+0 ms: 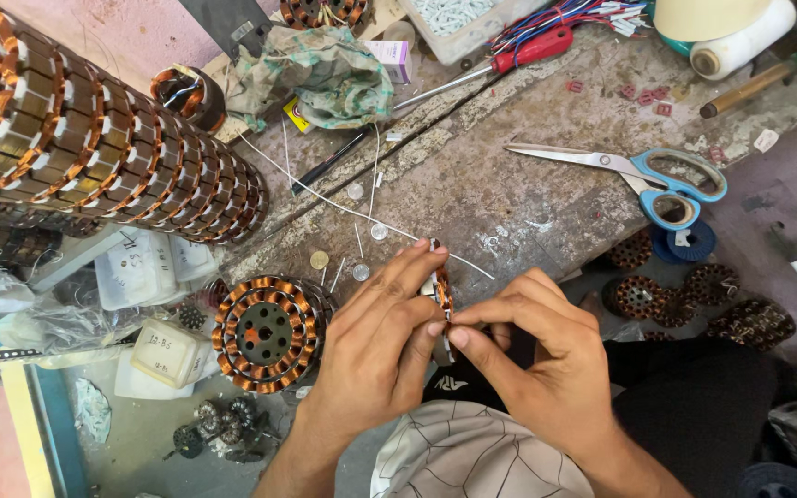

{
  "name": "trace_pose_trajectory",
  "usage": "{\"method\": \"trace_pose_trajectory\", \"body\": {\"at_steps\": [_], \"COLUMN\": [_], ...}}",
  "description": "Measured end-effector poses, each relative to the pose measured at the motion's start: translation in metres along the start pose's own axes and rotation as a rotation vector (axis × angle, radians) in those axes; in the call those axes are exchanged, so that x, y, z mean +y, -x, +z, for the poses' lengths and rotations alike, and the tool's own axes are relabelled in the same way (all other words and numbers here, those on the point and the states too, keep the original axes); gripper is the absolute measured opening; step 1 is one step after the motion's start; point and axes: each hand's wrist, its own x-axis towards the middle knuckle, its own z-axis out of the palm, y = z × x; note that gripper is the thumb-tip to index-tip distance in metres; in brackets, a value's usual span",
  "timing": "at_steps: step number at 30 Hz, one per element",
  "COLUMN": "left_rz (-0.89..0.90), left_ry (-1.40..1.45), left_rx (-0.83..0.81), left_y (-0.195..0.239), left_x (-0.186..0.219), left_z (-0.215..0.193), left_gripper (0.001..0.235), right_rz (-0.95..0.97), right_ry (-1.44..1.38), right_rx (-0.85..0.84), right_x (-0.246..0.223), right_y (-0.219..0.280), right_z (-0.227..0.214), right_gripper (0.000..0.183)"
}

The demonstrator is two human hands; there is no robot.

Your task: The person assembles electric motor components by inserting wires and securing small parts with scissors and their hands.

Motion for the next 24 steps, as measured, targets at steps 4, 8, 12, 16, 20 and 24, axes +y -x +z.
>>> {"method": "trace_pose_trajectory", "body": {"at_steps": [4,8,12,16,20,24], "left_rz": [0.006,0.007,0.009,0.007,-0.014,-0.024], "left_ry": [0.008,0.011,0.007,-0.007,0.031,0.070], "left_rx": [0.002,-0.003,-0.008,0.011,0.014,0.009], "left_y": [0.001,0.001,0.002,0.003,0.005,0.007], "left_x": [0.001,0.000,0.000,-0.001,-0.001,-0.002], "left_z": [0.001,0.002,0.002,0.004,0.004,0.004], "left_gripper": [0.012,0.012,0.012,0.012,0.013,0.013], "right_rz": [0.051,0.070,0.113,0.158,0.154,0.159], "right_ry": [-0.060,-0.183,-0.259,-0.398,-0.337,-0.315], "right_rx": [0.024,0.051,0.117,0.190,0.168,0.129], "right_x": [0.007,0.014,0.020,0.026,0.031,0.033], "right_y": [0.003,0.008,0.015,0.017,0.016,0.018], "right_z": [0.004,0.009,0.009,0.006,0.002,0.003], "right_gripper": [0.016,0.011,0.009,0.007,0.008,0.009]}}
